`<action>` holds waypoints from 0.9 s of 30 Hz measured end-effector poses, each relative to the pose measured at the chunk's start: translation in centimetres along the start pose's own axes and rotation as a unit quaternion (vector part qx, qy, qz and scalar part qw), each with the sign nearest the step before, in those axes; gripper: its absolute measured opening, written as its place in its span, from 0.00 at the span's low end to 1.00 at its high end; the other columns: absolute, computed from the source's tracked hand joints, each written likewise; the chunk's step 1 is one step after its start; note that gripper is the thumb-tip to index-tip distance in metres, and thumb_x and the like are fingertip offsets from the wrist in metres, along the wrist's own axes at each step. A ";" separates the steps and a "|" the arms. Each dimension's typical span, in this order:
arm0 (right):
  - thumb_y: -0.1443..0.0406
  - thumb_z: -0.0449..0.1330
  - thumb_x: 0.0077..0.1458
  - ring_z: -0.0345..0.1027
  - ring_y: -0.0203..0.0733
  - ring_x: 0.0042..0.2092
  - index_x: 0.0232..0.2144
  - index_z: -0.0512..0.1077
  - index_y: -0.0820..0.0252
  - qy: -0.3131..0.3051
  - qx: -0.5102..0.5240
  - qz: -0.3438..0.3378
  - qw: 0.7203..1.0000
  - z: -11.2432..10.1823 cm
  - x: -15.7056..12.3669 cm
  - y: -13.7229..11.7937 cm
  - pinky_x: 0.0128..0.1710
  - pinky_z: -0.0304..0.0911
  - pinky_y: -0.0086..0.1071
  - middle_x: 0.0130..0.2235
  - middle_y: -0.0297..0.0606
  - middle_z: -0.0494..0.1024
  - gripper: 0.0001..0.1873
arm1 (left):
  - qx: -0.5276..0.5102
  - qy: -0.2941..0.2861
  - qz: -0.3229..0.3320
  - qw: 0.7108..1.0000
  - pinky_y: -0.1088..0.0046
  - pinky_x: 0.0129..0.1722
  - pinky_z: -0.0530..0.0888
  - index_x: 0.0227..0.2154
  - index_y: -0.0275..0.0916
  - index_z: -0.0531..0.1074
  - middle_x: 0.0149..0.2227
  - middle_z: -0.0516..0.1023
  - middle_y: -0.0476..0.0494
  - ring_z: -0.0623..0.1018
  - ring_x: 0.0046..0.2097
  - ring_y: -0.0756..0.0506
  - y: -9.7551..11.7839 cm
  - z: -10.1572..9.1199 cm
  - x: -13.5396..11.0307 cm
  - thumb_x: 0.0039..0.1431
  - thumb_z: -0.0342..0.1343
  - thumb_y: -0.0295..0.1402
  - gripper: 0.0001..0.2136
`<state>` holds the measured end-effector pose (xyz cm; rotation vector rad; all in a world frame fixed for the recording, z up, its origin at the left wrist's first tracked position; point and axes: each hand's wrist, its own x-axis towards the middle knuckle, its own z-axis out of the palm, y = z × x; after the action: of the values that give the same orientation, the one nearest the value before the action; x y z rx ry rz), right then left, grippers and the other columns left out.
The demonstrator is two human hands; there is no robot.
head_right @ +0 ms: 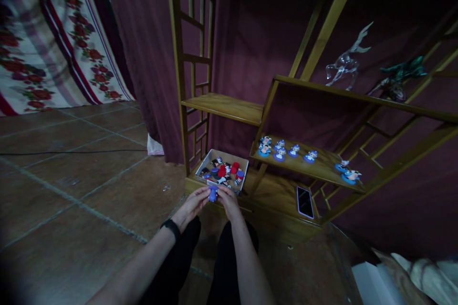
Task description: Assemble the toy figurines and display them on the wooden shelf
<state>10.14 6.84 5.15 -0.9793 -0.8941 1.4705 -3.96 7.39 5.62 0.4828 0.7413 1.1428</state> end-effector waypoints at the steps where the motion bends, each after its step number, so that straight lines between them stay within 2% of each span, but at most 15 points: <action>1: 0.56 0.64 0.37 0.70 0.42 0.38 0.35 0.73 0.60 0.005 0.003 0.007 1.000 0.0 0.1 0.1 0.39 0.65 0.35 0.37 0.39 0.77 0.21 | -0.005 0.004 -0.007 1.000 0.78 0.34 0.73 0.28 0.32 0.74 0.28 0.77 0.43 0.77 0.29 0.51 -0.1 -0.2 0.3 0.40 0.63 0.20 0.09; 6: 0.59 0.64 0.36 0.70 0.36 0.31 0.38 0.72 0.58 0.013 -0.025 0.033 0.999 -0.1 0.5 1.1 0.33 0.67 0.32 0.35 0.36 0.76 0.22 | -0.022 0.056 -0.050 0.997 0.80 0.28 0.74 0.24 0.31 0.72 0.24 0.75 0.43 0.75 0.24 0.53 -0.6 -1.1 1.9 0.45 0.61 0.23 0.03; 9: 0.61 0.64 0.37 0.67 0.31 0.26 0.38 0.71 0.55 0.015 -0.070 0.024 0.997 0.1 0.9 1.8 0.27 0.65 0.28 0.32 0.32 0.75 0.21 | -0.019 0.103 -0.080 0.991 0.82 0.22 0.74 0.23 0.31 0.70 0.20 0.73 0.45 0.73 0.20 0.54 -0.8 -1.5 2.8 0.47 0.60 0.26 0.04; 12: 0.62 0.64 0.35 0.67 0.32 0.26 0.35 0.73 0.57 0.020 -0.120 0.007 0.992 0.2 1.3 2.3 0.23 0.62 0.24 0.29 0.31 0.76 0.19 | -0.018 0.119 -0.090 0.989 0.83 0.19 0.72 0.23 0.32 0.69 0.18 0.70 0.48 0.71 0.18 0.55 -1.0 -1.7 3.1 0.48 0.59 0.27 0.05; 16: 0.59 0.64 0.35 0.69 0.35 0.28 0.28 0.74 0.60 0.036 -0.149 0.002 0.988 0.2 1.9 2.7 0.24 0.64 0.26 0.29 0.33 0.76 0.15 | -0.015 0.111 -0.088 0.990 0.83 0.18 0.72 0.25 0.32 0.69 0.19 0.71 0.48 0.71 0.18 0.54 -1.1 -1.7 3.0 0.49 0.59 0.27 0.05; 21: 0.57 0.66 0.32 0.70 0.36 0.26 0.24 0.73 0.62 0.064 -0.090 0.026 0.994 0.5 2.3 2.7 0.28 0.68 0.31 0.24 0.33 0.75 0.16 | -0.005 0.080 -0.075 0.994 0.80 0.23 0.74 0.28 0.32 0.69 0.22 0.73 0.45 0.74 0.21 0.53 -1.2 -2.0 3.0 0.52 0.54 0.23 0.01; 27: 0.58 0.66 0.30 0.70 0.37 0.24 0.20 0.69 0.62 0.099 -0.052 0.050 0.992 0.9 2.7 2.9 0.28 0.68 0.32 0.20 0.32 0.73 0.15 | 0.006 0.060 -0.056 0.997 0.80 0.25 0.75 0.30 0.32 0.70 0.26 0.75 0.43 0.75 0.23 0.53 -1.4 -2.4 3.3 0.51 0.54 0.21 0.04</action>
<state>8.10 9.14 2.51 -1.2396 -0.7921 1.3918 -4.16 9.91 2.13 0.3799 0.8705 1.0686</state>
